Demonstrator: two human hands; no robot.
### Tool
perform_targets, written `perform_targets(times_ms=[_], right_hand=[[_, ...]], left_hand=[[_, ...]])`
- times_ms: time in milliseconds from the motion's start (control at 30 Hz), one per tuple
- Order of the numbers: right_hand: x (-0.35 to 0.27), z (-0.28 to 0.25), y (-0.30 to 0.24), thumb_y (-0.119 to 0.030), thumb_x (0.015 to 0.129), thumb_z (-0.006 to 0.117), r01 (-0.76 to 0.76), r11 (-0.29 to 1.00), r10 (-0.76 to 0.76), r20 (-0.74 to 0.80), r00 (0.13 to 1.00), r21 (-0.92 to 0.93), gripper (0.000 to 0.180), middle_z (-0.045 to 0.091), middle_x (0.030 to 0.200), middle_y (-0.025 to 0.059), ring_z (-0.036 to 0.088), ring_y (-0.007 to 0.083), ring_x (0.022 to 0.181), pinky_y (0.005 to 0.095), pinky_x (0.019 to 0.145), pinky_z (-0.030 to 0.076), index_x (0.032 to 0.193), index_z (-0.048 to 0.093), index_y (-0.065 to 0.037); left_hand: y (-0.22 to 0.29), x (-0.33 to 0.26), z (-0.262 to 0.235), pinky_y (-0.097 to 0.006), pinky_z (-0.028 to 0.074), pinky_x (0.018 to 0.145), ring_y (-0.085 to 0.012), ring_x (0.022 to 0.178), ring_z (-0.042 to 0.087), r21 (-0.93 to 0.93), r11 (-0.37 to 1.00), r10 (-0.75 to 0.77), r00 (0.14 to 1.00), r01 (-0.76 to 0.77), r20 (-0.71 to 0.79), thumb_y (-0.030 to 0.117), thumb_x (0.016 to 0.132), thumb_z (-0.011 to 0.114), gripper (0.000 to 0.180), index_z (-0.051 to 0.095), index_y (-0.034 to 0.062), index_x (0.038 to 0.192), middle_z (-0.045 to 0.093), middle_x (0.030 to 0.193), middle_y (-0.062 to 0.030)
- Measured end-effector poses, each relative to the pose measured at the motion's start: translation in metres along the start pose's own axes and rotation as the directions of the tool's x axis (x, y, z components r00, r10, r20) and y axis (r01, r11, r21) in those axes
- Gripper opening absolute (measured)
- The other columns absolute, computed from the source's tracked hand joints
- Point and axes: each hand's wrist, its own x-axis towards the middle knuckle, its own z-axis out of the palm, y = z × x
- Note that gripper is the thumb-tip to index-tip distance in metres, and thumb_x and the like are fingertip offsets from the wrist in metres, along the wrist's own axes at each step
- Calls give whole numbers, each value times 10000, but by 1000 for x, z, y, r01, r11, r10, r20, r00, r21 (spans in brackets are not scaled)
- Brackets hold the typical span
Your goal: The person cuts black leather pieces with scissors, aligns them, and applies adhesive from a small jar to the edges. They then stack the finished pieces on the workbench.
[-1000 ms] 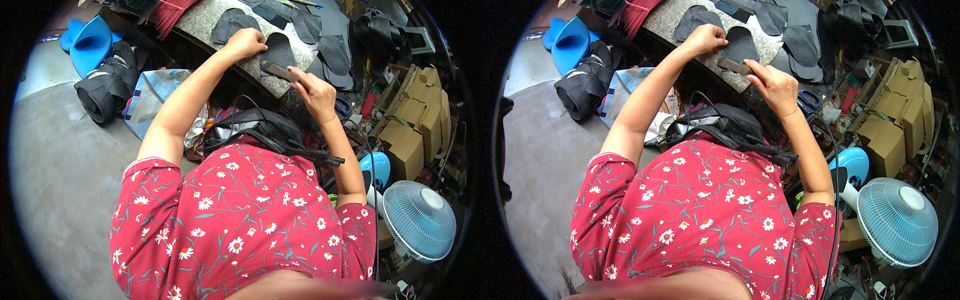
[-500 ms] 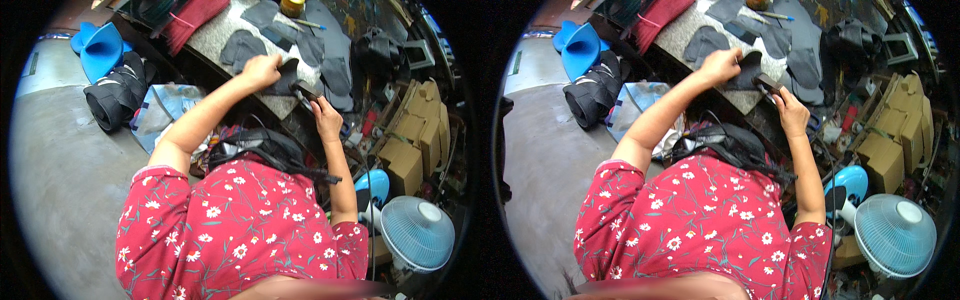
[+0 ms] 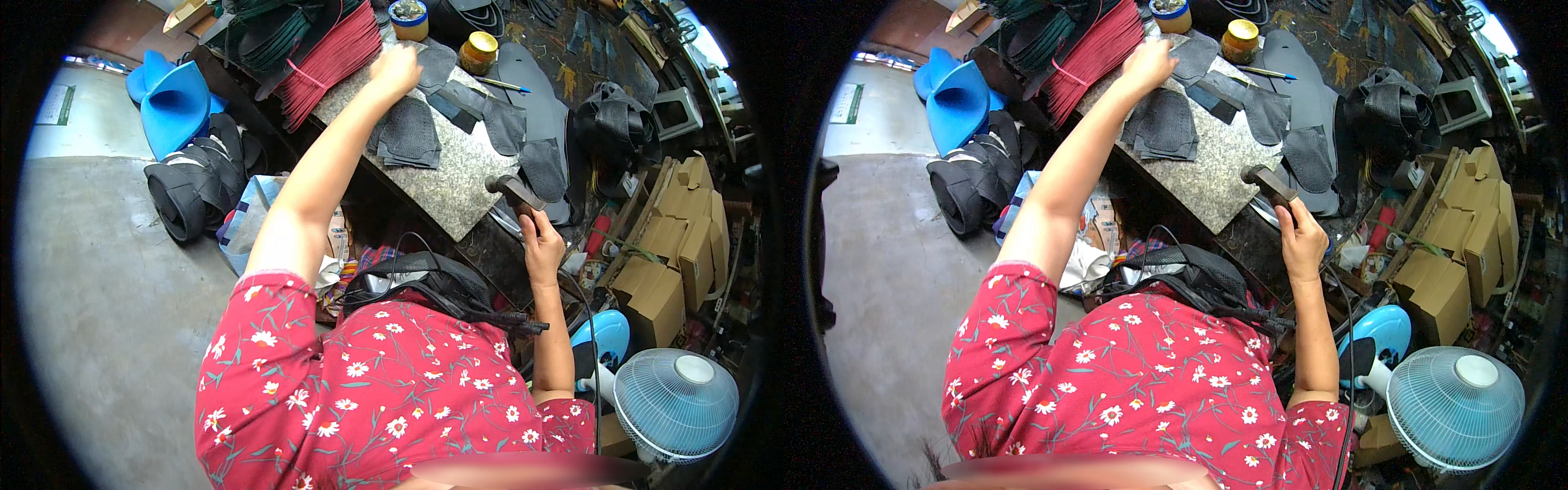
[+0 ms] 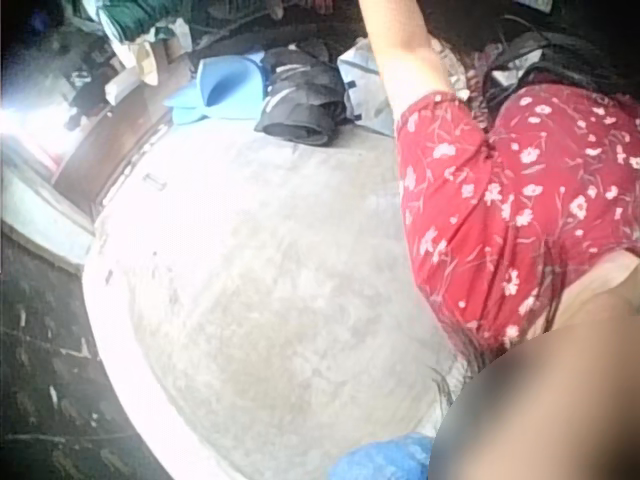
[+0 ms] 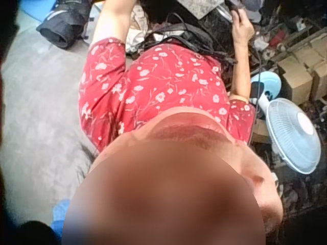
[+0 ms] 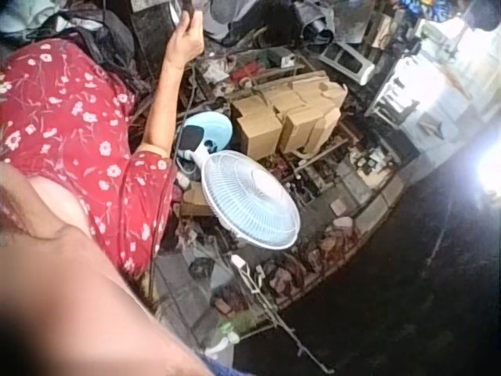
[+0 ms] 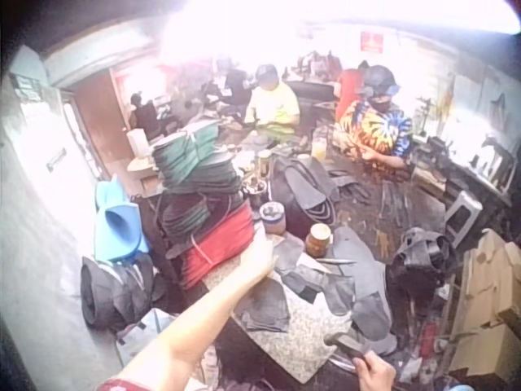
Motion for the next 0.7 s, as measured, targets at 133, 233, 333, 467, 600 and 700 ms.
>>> perform_targets(times_ms=[133, 233, 333, 467, 600, 700], right_hand=[[-2, 0, -2, -327, 910, 618, 12, 1000, -12, 2, 1000, 1, 285, 683, 1049, 113, 665, 326, 888, 350, 725, 515, 1108, 660, -126], [-4, 2, 4, -313, 908, 624, 1, 999, 1, -34, 999, 43, 266, 687, 981, 127, 664, 335, 847, 353, 696, 507, 1083, 660, -115], [-2, 5, 13, -185, 934, 617, 14, 989, -3, -77, 997, 149, 233, 631, 746, 12, 559, 77, 643, 242, 592, 448, 1102, 655, -28], [0, 4, 17, -184, 957, 595, -83, 905, 129, -82, 988, 417, 305, 605, 814, 1, 506, 60, 655, 220, 588, 429, 1211, 616, -17], [10, -2, 10, -220, 973, 571, -132, 807, 199, -55, 978, 576, 356, 585, 803, 8, 478, 67, 641, 219, 580, 401, 1272, 575, -29], [18, -6, 4, -227, 955, 601, -15, 885, 74, -108, 991, 465, 356, 598, 786, 0, 492, 62, 641, 215, 586, 414, 1248, 593, -26]], left_hand=[[5, 48, 37, -446, 475, 929, -308, 1068, 626, -10, 994, -106, 987, 106, -117, 228, 831, 621, 277, 672, 81, 1059, 667, 1093, -149], [3, 56, 39, -433, 464, 951, -290, 1109, 613, -57, 969, -237, 969, 241, 71, 228, 819, 627, 297, 686, 157, 1102, 660, 1149, -118], [0, 53, 14, -404, 482, 933, -280, 1112, 617, -181, 956, -206, 966, 233, 154, 216, 781, 624, 335, 701, 179, 1105, 671, 1133, -122], [9, 15, -22, -335, 554, 665, -205, 662, 682, -505, 862, 44, 999, -37, 2, 226, 718, 658, 331, 692, 59, 1002, 697, 808, -125], [34, -79, -10, -285, 511, 500, -149, 547, 633, -937, 338, 247, 952, 89, 179, 116, 738, 666, 249, 627, -6, 952, 630, 654, -84], [43, -130, 14, -317, 509, 540, -167, 572, 648, -680, 715, 174, 900, 163, 399, 132, 718, 738, 313, 629, -11, 974, 649, 674, -110]])
